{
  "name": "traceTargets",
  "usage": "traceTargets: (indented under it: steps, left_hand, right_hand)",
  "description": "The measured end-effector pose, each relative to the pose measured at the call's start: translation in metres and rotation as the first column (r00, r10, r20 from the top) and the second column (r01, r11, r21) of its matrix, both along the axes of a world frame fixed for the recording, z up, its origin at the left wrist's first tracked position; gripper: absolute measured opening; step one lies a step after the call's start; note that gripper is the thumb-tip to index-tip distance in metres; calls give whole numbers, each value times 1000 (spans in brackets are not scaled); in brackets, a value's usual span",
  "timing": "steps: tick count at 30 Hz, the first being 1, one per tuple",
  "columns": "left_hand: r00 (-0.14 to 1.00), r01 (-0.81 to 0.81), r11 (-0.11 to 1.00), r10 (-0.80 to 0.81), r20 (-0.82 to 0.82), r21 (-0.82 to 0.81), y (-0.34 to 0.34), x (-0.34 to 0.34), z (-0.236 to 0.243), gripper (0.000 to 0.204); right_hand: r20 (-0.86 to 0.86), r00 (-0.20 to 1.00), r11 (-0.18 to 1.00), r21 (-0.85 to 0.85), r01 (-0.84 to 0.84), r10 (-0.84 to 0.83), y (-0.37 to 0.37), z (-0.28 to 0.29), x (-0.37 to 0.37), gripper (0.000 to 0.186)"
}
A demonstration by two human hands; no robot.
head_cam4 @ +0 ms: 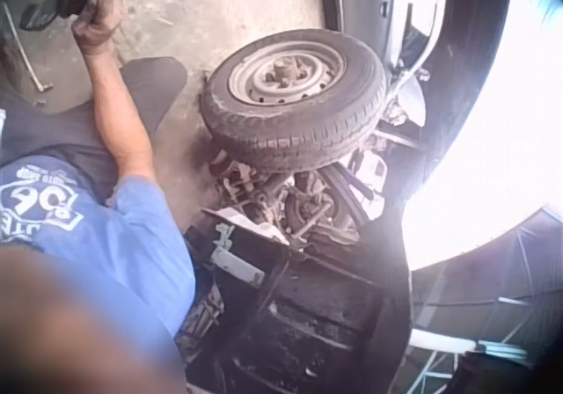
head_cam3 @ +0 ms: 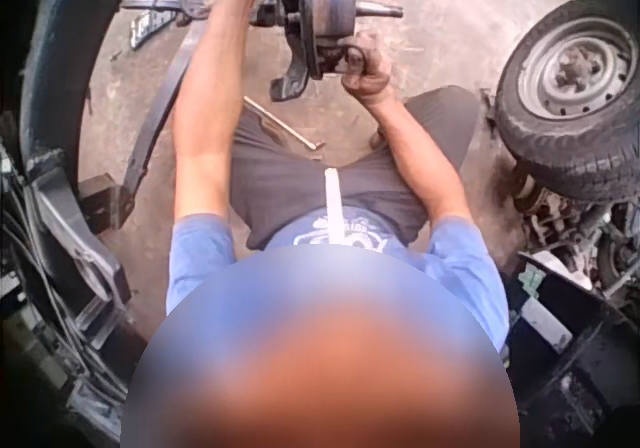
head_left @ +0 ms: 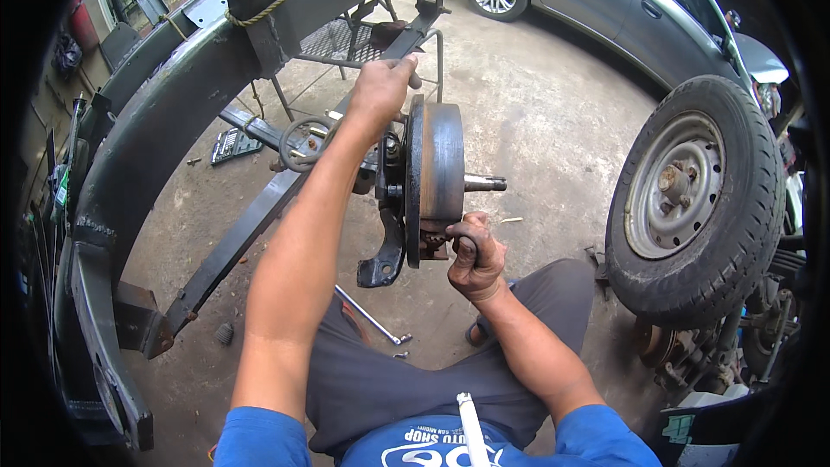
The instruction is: The person sits on the ground and uses a wrench to loosen and remove bolts from a vehicle brake drum assembly. They detach the drum, inspect the internal components, and reattach the drum, tightening the bolts with the wrench.
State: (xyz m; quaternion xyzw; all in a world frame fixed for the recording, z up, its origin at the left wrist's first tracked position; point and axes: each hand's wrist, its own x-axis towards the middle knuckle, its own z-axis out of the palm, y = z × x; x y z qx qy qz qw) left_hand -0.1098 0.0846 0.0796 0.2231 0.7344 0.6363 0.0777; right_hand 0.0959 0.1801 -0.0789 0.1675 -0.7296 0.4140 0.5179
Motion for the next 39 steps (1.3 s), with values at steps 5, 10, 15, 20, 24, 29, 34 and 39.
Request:
traceTargets:
  steps: [5,10,15,20,24,29,34,39]
  left_hand:
    - [957,-173,963,214,-195,208,-19,22,-22,38]
    - [899,-244,946,303,-317,213,-38,83,-11,41]
    - [920,-69,930,200,-338,361,-77,156,-65,35]
    - [845,-45,935,223,-485,352,-84,157,-98,33]
    - [817,24,993,46,-575,113,-62,130,-54,36]
    - [986,-166,986,166,-24,29,-6,57,20,36]
    - [992,-101,975,113,-49,199,-11,45,-4,32]
    - [960,-148,918,223,-170,369,-30,75,-22,30]
  right_hand:
    - [-7,999,999,-15,36,-36,-2,2,-2,10]
    - [-15,999,998,-45,37,-38,-4,-1,-2,14]
    - [24,999,999,-27,27,-26,-4,-2,3,15]
    - [-1,1000,997,69,28,-28,-2,3,5,17]
    - [-30,999,999,34,26,-25,-2,5,5,11]
    - [-28,999,999,30,43,-42,0,-1,5,7]
    - [-27,1000,999,38,12,-11,3,-4,4,9]
    - [-53,998,998,60,-11,14,3,-7,2,17]
